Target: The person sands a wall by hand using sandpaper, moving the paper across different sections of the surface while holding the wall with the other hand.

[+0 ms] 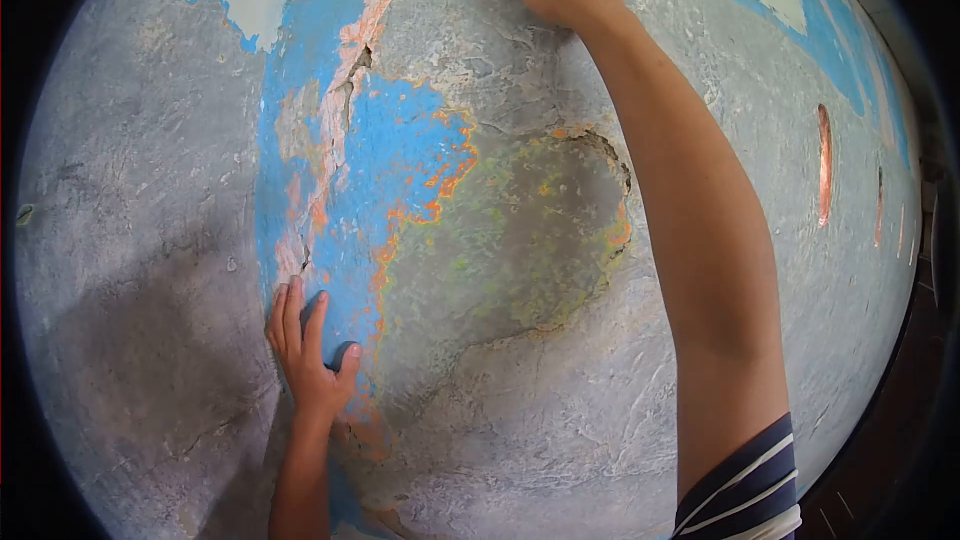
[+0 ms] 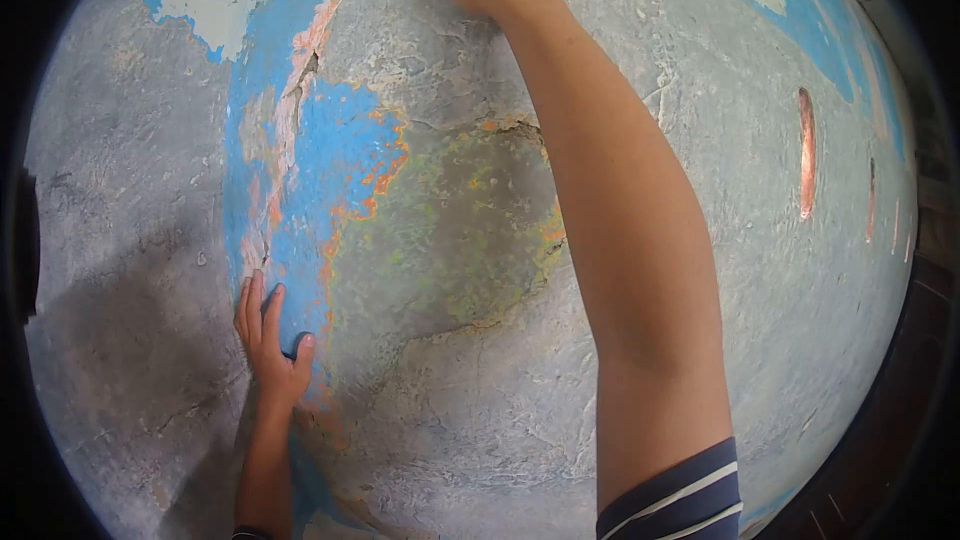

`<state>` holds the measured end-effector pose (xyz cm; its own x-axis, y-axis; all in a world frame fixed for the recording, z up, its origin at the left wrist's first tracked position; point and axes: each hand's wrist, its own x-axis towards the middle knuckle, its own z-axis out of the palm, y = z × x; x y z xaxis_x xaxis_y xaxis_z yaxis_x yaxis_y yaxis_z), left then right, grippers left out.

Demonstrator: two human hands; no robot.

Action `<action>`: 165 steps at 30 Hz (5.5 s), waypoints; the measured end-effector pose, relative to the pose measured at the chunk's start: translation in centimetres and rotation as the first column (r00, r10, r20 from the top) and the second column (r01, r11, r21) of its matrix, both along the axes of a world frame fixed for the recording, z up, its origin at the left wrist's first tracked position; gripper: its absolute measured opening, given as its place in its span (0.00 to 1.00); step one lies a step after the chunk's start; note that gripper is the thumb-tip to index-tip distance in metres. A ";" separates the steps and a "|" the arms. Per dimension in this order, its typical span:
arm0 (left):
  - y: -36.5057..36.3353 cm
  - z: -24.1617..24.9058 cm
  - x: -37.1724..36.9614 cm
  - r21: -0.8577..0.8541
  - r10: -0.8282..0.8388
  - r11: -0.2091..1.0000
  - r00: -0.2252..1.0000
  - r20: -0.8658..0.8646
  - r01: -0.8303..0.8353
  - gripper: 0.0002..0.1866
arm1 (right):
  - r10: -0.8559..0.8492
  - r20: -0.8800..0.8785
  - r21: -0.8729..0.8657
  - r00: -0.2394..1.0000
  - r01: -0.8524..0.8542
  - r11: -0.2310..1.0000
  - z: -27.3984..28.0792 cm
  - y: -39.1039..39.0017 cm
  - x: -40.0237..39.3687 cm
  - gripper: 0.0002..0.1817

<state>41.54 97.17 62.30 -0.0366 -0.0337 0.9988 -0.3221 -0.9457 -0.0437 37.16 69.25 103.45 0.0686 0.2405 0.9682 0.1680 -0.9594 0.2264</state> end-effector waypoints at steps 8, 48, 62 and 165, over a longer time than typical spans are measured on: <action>1.8 1.0 -0.6 0.009 0.025 1.000 1.000 -0.009 -0.025 0.35 | -0.047 0.055 -0.057 0.997 0.050 0.997 2.1 2.4 2.7 0.35; 1.4 -1.0 -1.0 -0.088 -0.206 0.975 0.978 -0.007 0.205 0.29 | -0.058 0.312 0.192 0.948 -0.004 0.981 -8.3 -0.3 3.9 0.25; 0.5 -2.7 -0.3 -0.065 -0.214 0.974 0.976 0.030 0.215 0.28 | -0.025 0.305 0.396 0.952 -0.102 0.913 -16.6 -5.0 2.7 0.25; 0.4 -9.4 1.7 -0.047 -0.174 0.983 0.979 0.103 0.180 0.29 | -0.015 -0.009 0.204 1.000 0.016 0.979 -39.1 -2.4 0.8 0.39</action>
